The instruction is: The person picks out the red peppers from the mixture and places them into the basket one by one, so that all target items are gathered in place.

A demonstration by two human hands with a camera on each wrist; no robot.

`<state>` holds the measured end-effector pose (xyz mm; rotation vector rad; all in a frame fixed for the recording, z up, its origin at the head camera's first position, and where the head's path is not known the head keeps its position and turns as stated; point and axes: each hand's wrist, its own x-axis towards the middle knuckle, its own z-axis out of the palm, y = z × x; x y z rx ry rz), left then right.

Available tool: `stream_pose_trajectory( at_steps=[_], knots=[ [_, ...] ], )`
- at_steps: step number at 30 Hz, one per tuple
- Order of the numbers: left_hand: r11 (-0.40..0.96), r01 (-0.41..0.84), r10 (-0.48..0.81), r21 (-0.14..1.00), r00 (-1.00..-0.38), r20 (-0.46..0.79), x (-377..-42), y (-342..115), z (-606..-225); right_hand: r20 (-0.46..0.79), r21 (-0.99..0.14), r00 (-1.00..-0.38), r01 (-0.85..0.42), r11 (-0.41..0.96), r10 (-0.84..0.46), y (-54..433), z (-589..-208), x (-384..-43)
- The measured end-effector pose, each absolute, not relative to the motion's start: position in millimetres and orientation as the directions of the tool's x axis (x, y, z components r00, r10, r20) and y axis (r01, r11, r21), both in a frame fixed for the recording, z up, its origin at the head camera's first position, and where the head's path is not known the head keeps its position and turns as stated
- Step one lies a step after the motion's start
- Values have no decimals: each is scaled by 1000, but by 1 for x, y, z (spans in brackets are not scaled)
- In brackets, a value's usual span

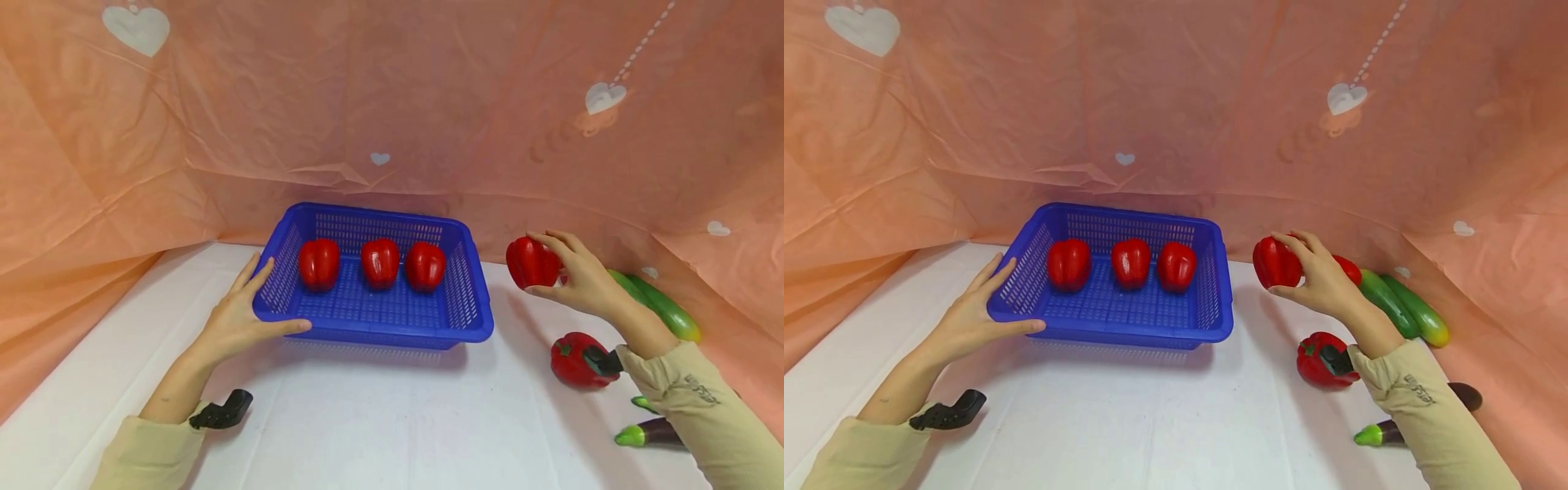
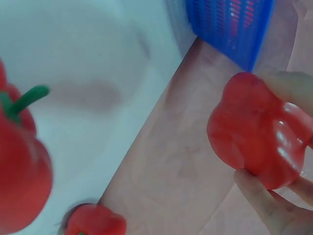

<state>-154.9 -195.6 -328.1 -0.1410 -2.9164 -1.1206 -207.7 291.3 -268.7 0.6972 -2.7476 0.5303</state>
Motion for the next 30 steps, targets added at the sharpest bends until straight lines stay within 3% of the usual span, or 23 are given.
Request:
stream_pose_trajectory(
  at_steps=[20,30],
  knots=[
    [743,90,74,663,-996,51,-154,-195,-328,350,-279,-797,-590,757,-492,260,-259,-210],
    [741,90,75,666,-996,50,-155,-195,-327,296,-302,-808,-585,753,-509,244,-251,-210]
  ],
)
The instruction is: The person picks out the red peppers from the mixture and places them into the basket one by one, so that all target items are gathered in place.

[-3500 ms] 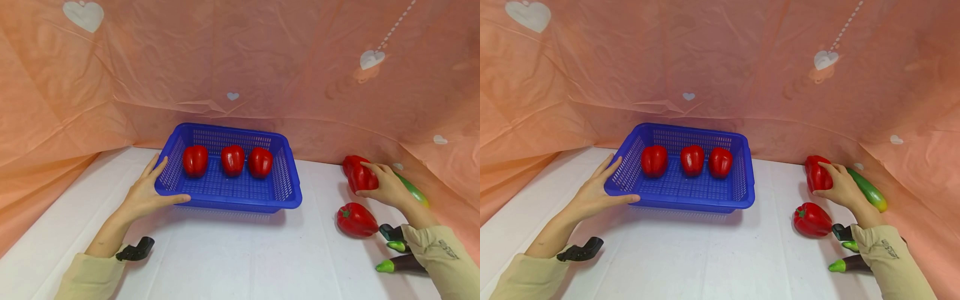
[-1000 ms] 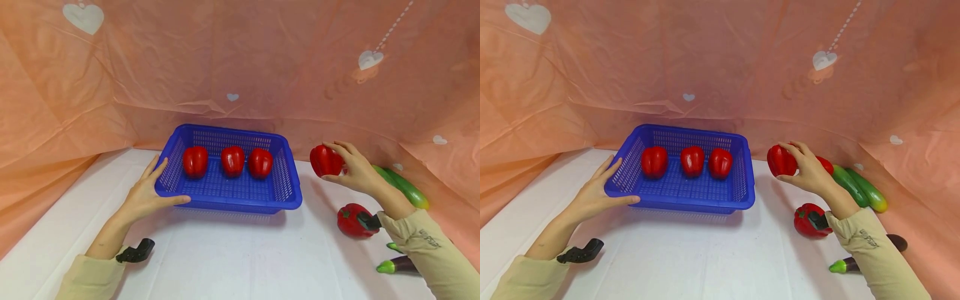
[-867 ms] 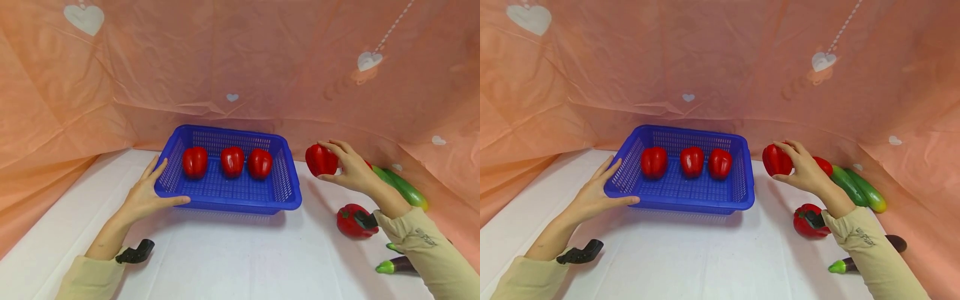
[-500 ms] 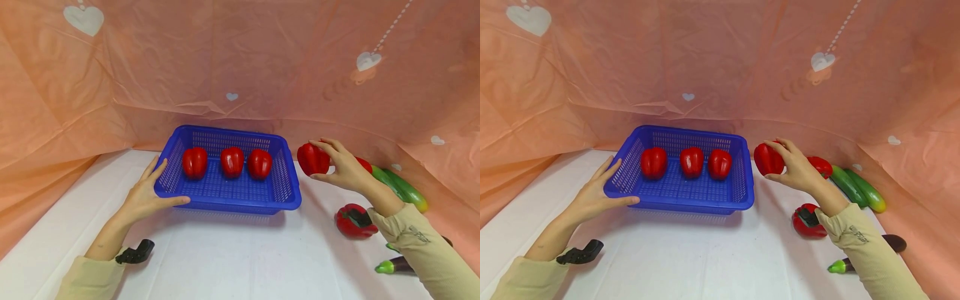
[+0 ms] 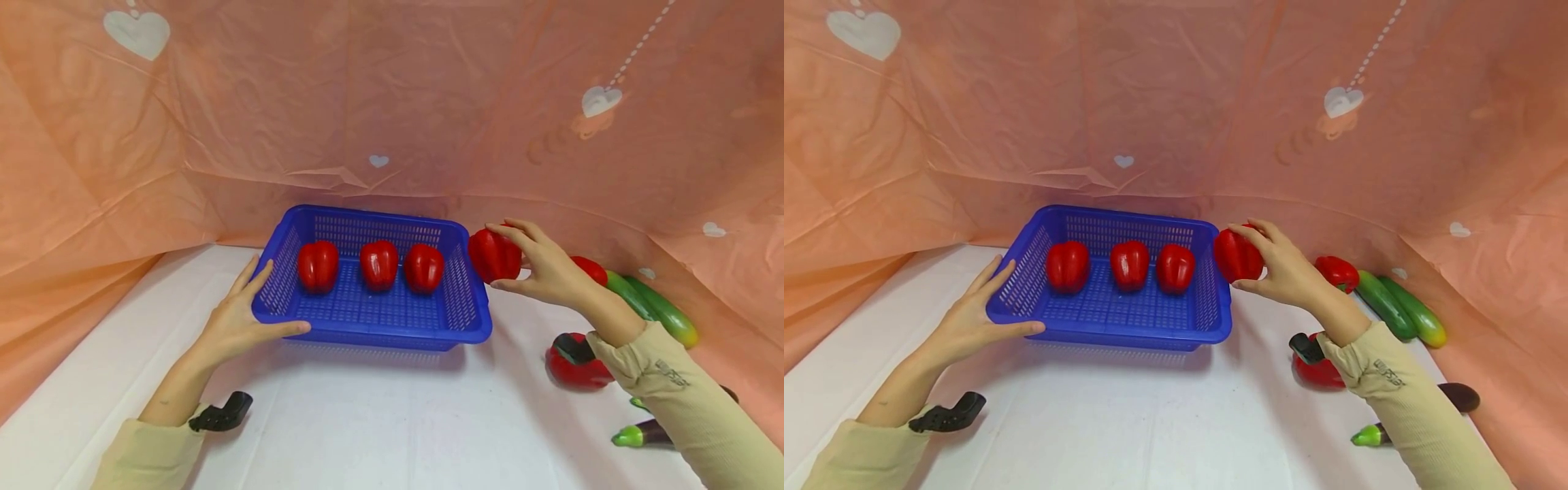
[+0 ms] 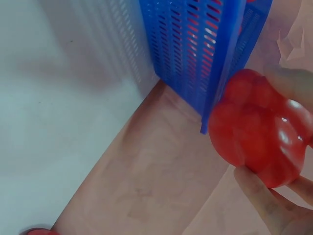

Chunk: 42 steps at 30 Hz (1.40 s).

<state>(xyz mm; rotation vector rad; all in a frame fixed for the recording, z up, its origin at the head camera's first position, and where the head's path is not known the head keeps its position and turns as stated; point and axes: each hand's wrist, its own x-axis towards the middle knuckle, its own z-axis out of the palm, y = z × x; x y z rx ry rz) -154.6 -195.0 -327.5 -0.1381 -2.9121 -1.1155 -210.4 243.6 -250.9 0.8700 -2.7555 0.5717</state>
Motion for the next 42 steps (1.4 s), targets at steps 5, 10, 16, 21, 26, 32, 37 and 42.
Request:
stream_pose_trajectory(
  at_steps=[5,10,16,21,26,32,37,42],
  knots=[
    [742,95,78,663,-995,56,-155,-195,-329,289,-299,-798,-600,742,-528,237,-250,-214],
    [737,89,71,671,-996,53,-154,-196,-330,264,-287,-795,-606,742,-546,226,-248,-217],
    [739,86,66,669,-996,55,-154,-197,-330,225,-300,-804,-595,746,-550,214,-245,-219],
    [740,92,71,666,-996,59,-155,-195,-330,204,-299,-806,-591,749,-555,207,-246,-222],
    [739,89,71,668,-996,54,-155,-196,-331,199,-296,-780,-625,722,-593,196,-248,-226],
    [736,89,68,671,-996,57,-155,-195,-330,212,-274,-745,-666,694,-632,182,-246,-229],
    [732,96,72,674,-995,64,-155,-195,-329,226,-269,-727,-687,675,-649,172,-244,-231],
    [731,95,75,675,-995,60,-155,-195,-329,216,-281,-725,-688,669,-654,163,-243,-235]
  ],
)
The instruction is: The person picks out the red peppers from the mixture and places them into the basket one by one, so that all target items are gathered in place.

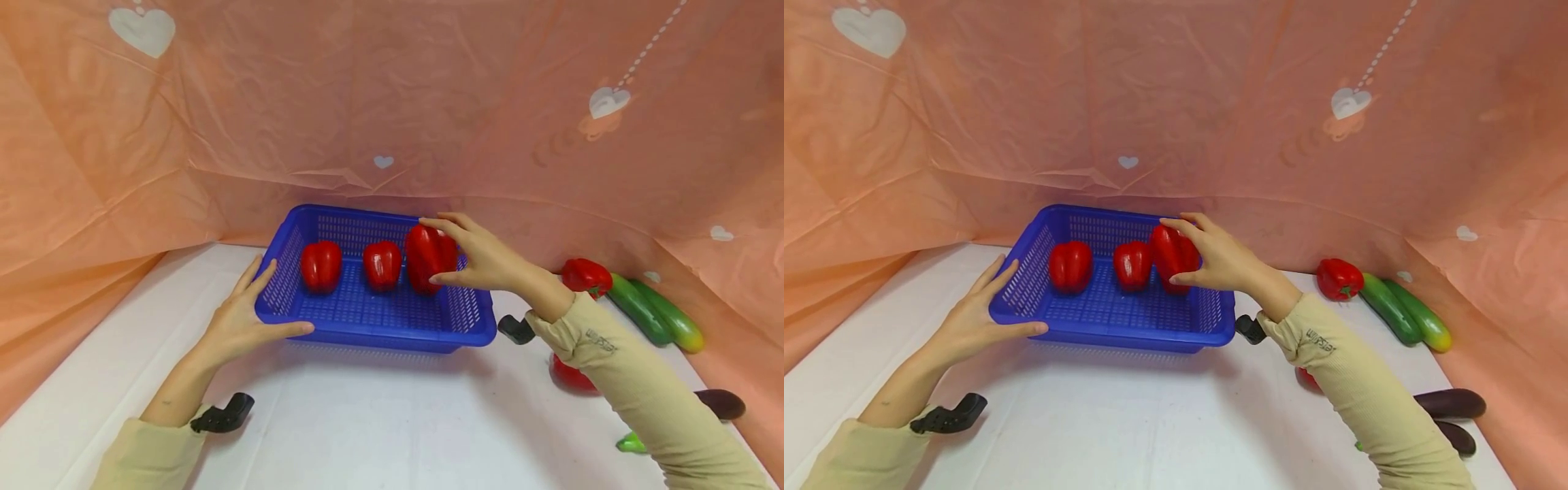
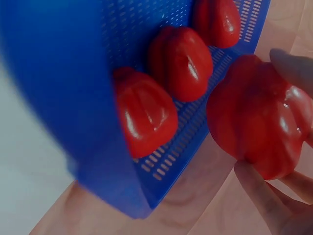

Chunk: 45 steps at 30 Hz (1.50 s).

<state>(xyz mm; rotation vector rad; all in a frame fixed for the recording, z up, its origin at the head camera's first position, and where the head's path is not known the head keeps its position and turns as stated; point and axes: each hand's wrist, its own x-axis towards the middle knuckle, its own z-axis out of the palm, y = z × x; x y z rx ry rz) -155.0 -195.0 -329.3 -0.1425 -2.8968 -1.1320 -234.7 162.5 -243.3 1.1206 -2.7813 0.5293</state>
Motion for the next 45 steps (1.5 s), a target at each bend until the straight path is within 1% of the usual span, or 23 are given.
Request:
stream_pose_trajectory(
  at_steps=[7,15,25,33,40,45],
  knots=[
    [731,98,74,676,-995,64,-156,-195,-328,217,-298,-718,-694,656,-661,149,-243,-240],
    [732,91,70,675,-996,59,-155,-193,-327,185,-339,-725,-680,650,-663,131,-245,-244],
    [724,88,62,684,-996,63,-155,-191,-326,151,-358,-702,-695,623,-696,108,-250,-252],
    [720,82,57,689,-997,59,-155,-191,-325,113,-344,-694,-698,627,-711,93,-253,-256],
    [723,95,59,684,-995,75,-154,-191,-326,83,-356,-666,-715,602,-741,82,-261,-258],
    [733,84,54,675,-996,66,-151,-191,-326,22,-349,-654,-714,607,-756,74,-266,-258]
  ],
)
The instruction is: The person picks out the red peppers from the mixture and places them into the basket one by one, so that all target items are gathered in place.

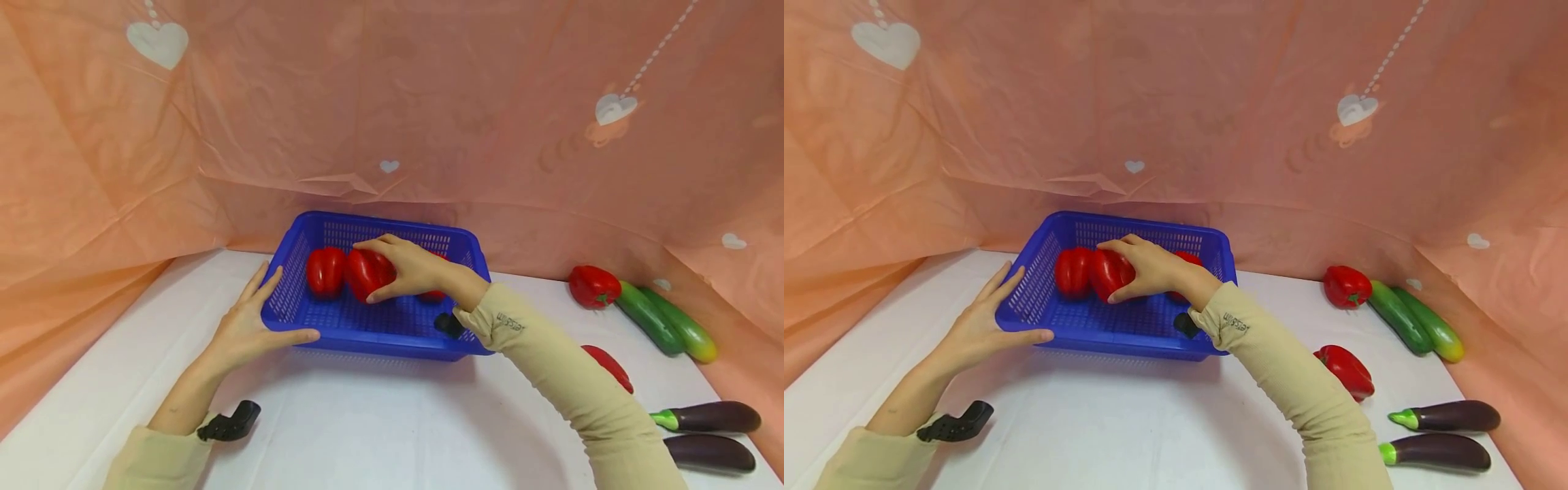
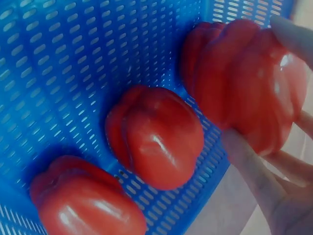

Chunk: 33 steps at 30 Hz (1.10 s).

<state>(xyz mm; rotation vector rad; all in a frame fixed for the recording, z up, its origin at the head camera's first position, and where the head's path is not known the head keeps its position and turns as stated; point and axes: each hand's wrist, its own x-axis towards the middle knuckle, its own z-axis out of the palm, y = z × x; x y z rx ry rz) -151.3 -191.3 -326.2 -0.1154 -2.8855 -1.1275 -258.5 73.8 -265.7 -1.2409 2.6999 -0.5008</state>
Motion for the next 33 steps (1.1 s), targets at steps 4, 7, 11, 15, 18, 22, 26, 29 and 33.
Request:
stream_pose_trajectory(
  at_steps=[4,7,11,15,18,22,26,29,33],
  knots=[
    [740,81,51,668,-997,65,-151,-191,-326,-24,-357,-648,-706,612,-761,68,-267,-259],
    [741,85,53,666,-996,68,-152,-191,-325,-47,-364,-633,-710,603,-773,64,-268,-261],
    [741,97,61,665,-995,77,-153,-190,-325,-65,-346,-614,-725,595,-786,60,-271,-263],
    [738,107,71,666,-994,81,-154,-188,-326,-92,-319,-597,-740,592,-797,56,-275,-263],
    [733,113,74,671,-994,86,-154,-187,-326,-112,-316,-584,-746,586,-804,53,-277,-263],
    [730,120,73,673,-993,97,-153,-187,-325,-119,-317,-590,-740,594,-799,47,-278,-262],
    [732,121,73,670,-992,100,-153,-187,-325,-109,-313,-614,-725,613,-782,41,-281,-263],
    [731,119,75,672,-993,94,-153,-186,-325,-104,-312,-633,-712,629,-767,38,-283,-263],
    [730,122,77,672,-992,97,-153,-185,-324,-94,-313,-652,-698,644,-753,33,-285,-263]
  ],
)
